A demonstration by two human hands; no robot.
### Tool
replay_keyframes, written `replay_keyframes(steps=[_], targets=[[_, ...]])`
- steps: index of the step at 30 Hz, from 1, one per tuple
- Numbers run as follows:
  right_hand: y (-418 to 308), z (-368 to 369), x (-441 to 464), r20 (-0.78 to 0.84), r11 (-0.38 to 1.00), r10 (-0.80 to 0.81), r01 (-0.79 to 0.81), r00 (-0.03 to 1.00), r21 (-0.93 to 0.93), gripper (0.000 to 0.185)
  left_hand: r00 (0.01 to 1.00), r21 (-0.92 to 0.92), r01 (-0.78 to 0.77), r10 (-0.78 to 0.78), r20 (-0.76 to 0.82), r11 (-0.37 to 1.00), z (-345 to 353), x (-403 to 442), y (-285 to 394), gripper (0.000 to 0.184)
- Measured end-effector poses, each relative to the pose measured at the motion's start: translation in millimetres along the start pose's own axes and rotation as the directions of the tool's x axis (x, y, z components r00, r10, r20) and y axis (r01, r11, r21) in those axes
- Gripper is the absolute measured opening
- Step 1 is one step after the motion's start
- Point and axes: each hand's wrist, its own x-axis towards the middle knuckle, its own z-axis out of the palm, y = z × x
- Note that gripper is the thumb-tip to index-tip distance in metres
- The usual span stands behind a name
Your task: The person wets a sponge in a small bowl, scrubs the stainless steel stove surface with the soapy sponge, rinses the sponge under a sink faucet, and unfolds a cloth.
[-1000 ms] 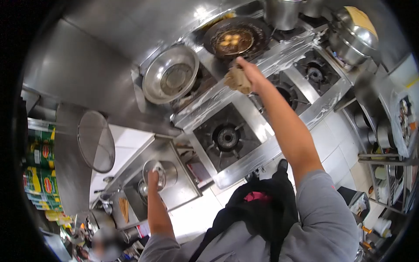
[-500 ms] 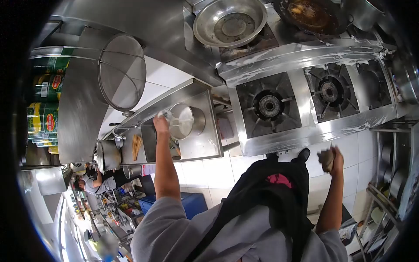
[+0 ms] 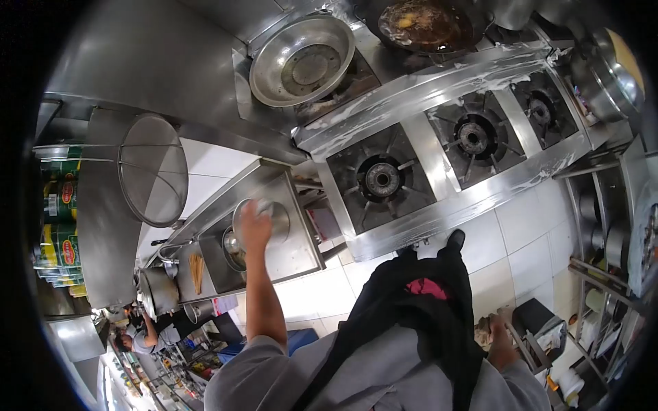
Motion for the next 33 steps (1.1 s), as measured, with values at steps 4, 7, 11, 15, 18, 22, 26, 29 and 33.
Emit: replay_keyframes(steps=[4,7,11,15,18,22,26,29,33], targets=[[-31,22,-6,0.154,0.964,-0.265,0.264,0.952,0.031,0.034,0.982,-0.28,0.103,-0.052,0.183,0.955,44,93,108,0.052],[-13,1,45,-0.245,0.897,0.396,-0.316,0.885,0.308,0.034,0.936,-0.146,0.178,-0.122,0.331,0.973,88,148,133,0.053],[2,-14,26,-0.28,0.953,0.185,-0.102,0.942,0.287,0.029,0.98,0.138,0.077,-0.1,0.17,0.987,156,182,118,0.057],[-8,-17,-5,-0.185,0.794,0.497,-0.358,0.848,0.491,0.027,0.962,0.127,0.217,-0.234,0.139,0.968,204,166,118,0.055],[59,-66,35,-0.158,0.955,0.291,-0.298,0.943,-0.016,0.03,0.983,0.026,0.184,-0.185,0.023,0.983,239,164,167,0.061],[-26,-89,40,-0.286,0.867,0.477,-0.392,0.831,0.306,0.03,0.982,-0.13,0.191,-0.188,0.03,0.973,274,219,334,0.06],[-102,-130,60,-0.275,0.891,0.32,-0.19,0.907,0.412,0.028,0.996,-0.122,-0.041,0.031,-0.083,0.992,329,280,481,0.055],[-112,-171,70,-0.243,0.891,0.211,-0.084,0.947,0.447,0.031,0.979,-0.051,-0.049,0.058,0.195,0.998,323,296,530,0.057],[-114,-206,58,-0.15,0.695,0.371,-0.167,0.916,0.699,0.029,0.997,-0.093,0.039,-0.033,0.067,0.995,333,250,424,0.064]])
